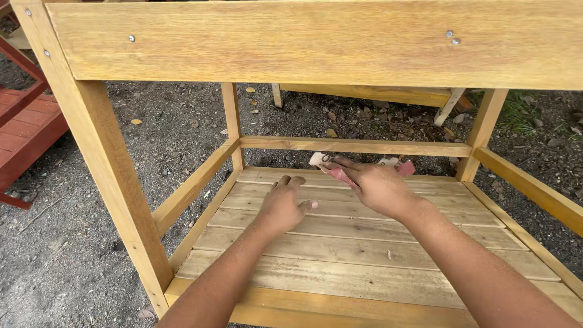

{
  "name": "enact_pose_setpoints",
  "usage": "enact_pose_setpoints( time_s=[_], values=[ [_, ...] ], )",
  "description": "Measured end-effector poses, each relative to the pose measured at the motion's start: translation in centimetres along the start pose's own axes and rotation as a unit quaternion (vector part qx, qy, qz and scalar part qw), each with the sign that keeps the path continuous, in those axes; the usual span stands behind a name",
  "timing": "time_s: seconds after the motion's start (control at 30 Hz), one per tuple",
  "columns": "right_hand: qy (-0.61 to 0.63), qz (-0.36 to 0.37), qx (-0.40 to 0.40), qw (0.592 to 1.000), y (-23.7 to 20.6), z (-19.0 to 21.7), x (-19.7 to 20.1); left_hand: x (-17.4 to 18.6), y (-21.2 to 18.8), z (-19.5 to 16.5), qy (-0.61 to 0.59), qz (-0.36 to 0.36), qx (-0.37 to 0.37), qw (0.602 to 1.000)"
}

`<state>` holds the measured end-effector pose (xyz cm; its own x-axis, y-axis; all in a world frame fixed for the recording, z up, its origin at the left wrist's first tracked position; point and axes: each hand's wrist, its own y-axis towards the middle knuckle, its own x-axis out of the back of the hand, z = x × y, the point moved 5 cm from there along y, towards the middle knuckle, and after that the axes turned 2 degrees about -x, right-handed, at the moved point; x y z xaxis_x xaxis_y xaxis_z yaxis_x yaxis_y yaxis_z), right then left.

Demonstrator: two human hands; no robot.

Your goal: The person sands the wooden surfaces of a small multi-tier furniture frame using a folded sheet of sandpaper, rubbing it back and forth across the top shelf, edges, rails, and lower shelf. They steady the frame with their other hand and reposition around the piece to sand different sides.

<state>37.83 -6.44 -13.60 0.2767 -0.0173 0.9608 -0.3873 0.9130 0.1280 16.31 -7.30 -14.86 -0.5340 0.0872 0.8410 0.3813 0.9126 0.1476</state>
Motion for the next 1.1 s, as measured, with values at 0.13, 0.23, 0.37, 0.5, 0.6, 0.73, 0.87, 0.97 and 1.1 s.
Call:
enact_pose_setpoints(
  time_s=[0.13, 0.23, 0.37, 0.5, 0.6, 0.73, 0.87, 0.97, 1.1],
  values=[
    [-0.099, 0.101, 0.086, 0.986, 0.7, -3.4, -3.1, 4.8, -4.9, 1.9, 0.096, 0.002, -0.030, 0.995],
    [-0.094, 0.205, 0.006, 0.974, 0.1, -5.9, -6.9, 8.9, -8.9, 2.3, 0.207, 0.001, -0.108, 0.972],
    [0.010, 0.245, -0.114, 0.963, -0.8, -7.1, -10.9, 11.2, -13.1, 2.3, 0.244, -0.015, -0.121, 0.962],
    [-0.004, 0.310, -0.090, 0.946, -0.8, -7.0, -12.1, 9.8, -16.6, 1.5, 0.204, -0.089, -0.063, 0.973],
    [0.020, 0.290, -0.031, 0.956, 1.3, -3.8, -11.3, 9.4, -18.6, 1.8, 0.143, -0.238, 0.076, 0.958],
    [0.108, 0.277, 0.009, 0.955, 7.1, 6.0, -12.1, 9.4, -19.5, 1.3, 0.127, -0.347, 0.113, 0.922],
    [0.141, 0.251, -0.007, 0.958, 11.8, 12.4, -13.1, 9.5, -19.5, 1.1, 0.126, -0.349, 0.111, 0.922],
    [0.149, 0.294, -0.003, 0.944, 8.8, 7.8, -13.4, 9.1, -19.6, 1.1, 0.139, -0.334, 0.098, 0.927],
    [0.110, 0.325, 0.002, 0.939, 0.1, -3.6, -9.7, 8.7, -19.8, 1.1, 0.149, -0.342, 0.097, 0.923]
  ],
)
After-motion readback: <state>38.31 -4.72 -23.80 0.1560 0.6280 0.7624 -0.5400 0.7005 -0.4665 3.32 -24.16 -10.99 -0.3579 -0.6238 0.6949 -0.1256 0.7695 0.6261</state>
